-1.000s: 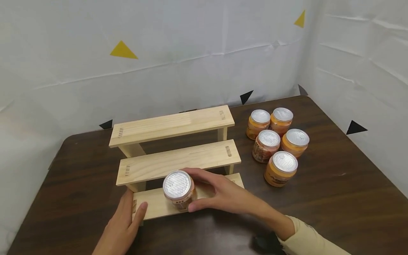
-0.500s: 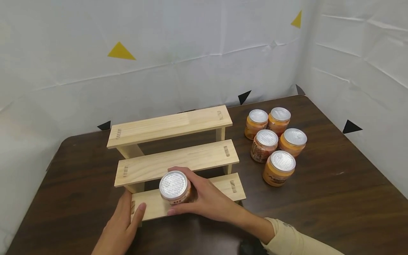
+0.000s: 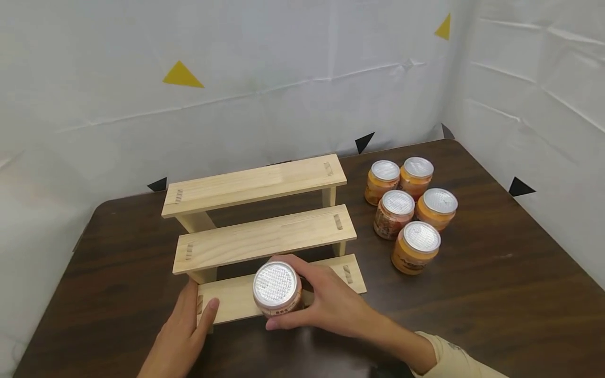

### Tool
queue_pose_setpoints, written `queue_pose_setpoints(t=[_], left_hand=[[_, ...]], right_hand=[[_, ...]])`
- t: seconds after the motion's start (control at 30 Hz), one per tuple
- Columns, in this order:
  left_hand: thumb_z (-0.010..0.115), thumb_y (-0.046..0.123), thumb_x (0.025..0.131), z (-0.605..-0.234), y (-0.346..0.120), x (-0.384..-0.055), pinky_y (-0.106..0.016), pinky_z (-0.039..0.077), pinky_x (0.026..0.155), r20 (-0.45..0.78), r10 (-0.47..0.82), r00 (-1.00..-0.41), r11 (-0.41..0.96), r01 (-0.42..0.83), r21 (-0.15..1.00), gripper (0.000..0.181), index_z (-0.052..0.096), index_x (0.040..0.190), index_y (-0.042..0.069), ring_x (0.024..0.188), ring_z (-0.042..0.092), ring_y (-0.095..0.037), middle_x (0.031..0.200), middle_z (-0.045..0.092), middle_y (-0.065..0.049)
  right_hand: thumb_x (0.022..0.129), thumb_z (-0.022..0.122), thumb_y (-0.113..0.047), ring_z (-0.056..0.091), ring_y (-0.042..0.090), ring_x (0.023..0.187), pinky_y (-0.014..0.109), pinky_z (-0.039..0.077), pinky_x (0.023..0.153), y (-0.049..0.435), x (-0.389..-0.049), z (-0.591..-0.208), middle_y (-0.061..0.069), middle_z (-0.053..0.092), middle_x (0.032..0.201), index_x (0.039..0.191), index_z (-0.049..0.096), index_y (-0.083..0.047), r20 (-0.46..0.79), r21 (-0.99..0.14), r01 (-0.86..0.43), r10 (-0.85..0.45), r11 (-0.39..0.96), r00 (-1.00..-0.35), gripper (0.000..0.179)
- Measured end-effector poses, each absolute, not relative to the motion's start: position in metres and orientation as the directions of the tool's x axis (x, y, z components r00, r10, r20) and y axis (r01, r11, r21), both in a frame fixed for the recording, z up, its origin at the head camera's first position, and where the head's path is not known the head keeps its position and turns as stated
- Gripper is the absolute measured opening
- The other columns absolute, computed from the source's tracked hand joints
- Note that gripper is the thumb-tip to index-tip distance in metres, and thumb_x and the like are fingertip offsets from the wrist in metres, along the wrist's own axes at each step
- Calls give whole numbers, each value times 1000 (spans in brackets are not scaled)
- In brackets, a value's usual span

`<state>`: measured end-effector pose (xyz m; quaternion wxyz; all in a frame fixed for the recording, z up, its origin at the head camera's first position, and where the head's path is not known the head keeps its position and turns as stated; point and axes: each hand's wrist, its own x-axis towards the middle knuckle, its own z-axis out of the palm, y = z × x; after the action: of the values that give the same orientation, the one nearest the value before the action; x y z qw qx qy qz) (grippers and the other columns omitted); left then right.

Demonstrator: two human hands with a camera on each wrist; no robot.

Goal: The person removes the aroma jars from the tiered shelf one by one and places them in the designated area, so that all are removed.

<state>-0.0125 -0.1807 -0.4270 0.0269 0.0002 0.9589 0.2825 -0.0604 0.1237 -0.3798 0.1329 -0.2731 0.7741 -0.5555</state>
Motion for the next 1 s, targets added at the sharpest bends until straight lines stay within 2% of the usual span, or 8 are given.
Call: queue_pose_setpoints(t=[0.17,0.33,0.57,0.8,1.0], left_hand=[[48,49,117,-430,-183,-13,-73,50,107,-46,12,-999,840,-15,543,80,15,174,4,152,48,-48,173,35,-28],[52,50,116,-438,-183,-13,-73,51,104,-26,4,-1000,840,-11,543,82,17,174,3,149,51,-49,171,37,-29],[49,49,117,-428,-181,-13,-72,50,108,-58,4,-998,841,-28,541,81,14,175,5,151,50,-47,173,36,-27],[46,52,117,-427,-181,-15,-73,46,112,-121,-1,-993,837,-67,544,84,10,175,3,155,44,-47,176,30,-28],[45,52,118,-426,-182,-14,-74,47,111,-122,4,-993,839,-63,541,84,9,175,2,155,44,-50,175,30,-29]], right_hand=[[88,97,-32,66,15,123,28,56,105,134,-58,-376,-1,69,140,152,59,-21,83,-932,-269,-578,243,-812,76],[87,97,-24,66,12,120,29,60,98,154,-55,-373,1,71,137,151,60,-21,117,-926,-295,-563,235,-818,74],[84,99,-17,66,11,119,25,58,102,176,-55,-365,-1,71,137,150,60,-20,196,-892,-372,-523,256,-830,77],[83,100,-16,66,10,121,24,57,102,181,-54,-363,-1,71,138,152,59,-21,191,-886,-375,-523,273,-830,80],[81,100,-13,65,8,123,20,54,104,196,-50,-362,-4,69,141,153,59,-22,184,-881,-360,-478,307,-859,84]])
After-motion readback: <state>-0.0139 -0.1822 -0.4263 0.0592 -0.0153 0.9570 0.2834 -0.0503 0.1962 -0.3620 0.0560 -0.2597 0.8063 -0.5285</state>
